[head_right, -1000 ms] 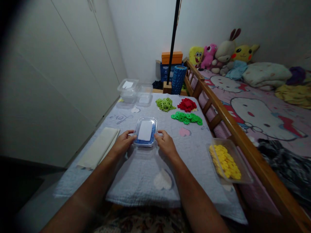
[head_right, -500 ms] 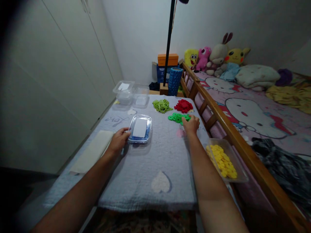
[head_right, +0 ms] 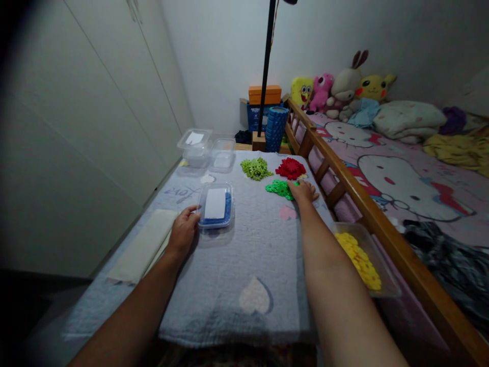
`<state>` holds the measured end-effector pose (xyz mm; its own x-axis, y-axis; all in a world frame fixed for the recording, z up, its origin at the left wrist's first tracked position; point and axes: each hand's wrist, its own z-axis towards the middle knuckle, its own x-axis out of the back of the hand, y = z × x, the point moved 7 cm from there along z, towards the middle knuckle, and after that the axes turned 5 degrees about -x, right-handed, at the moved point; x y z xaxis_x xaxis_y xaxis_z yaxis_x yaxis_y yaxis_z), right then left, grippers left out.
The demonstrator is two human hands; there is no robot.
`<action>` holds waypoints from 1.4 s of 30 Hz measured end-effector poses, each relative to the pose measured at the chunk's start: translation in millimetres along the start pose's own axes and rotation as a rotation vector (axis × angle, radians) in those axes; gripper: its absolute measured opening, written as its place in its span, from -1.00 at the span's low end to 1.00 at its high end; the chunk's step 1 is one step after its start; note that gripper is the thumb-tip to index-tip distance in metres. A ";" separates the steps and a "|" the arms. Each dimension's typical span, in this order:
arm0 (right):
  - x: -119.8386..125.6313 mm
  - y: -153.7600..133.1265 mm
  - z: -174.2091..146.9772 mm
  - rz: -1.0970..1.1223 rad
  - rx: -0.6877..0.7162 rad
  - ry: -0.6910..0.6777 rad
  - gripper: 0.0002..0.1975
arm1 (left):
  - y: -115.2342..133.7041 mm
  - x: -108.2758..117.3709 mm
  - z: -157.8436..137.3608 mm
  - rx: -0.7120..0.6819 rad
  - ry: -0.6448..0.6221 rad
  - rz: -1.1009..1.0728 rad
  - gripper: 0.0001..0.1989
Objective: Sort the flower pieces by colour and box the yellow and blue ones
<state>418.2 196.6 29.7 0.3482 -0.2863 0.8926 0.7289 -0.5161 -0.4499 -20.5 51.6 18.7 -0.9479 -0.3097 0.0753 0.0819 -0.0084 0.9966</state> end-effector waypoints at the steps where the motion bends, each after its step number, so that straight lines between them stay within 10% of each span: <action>1: -1.5 -1.3 -0.9 -0.008 0.022 -0.001 -0.31 | 0.6 -0.6 -0.2 0.001 -0.002 -0.011 -0.57; 34: -31.8 -71.4 -151.0 0.147 0.638 -0.186 -0.53 | 6.9 7.7 1.9 -0.033 0.062 -0.010 -0.60; 42: -16.8 -77.7 -109.4 0.368 0.630 -0.072 -0.62 | 12.2 14.3 0.7 -0.030 0.058 0.130 -0.58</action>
<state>291.2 153.2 46.6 0.6577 -0.2868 0.6965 0.7505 0.1714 -0.6382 -33.3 47.8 31.9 -0.9092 -0.3647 0.2008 0.2130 0.0069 0.9770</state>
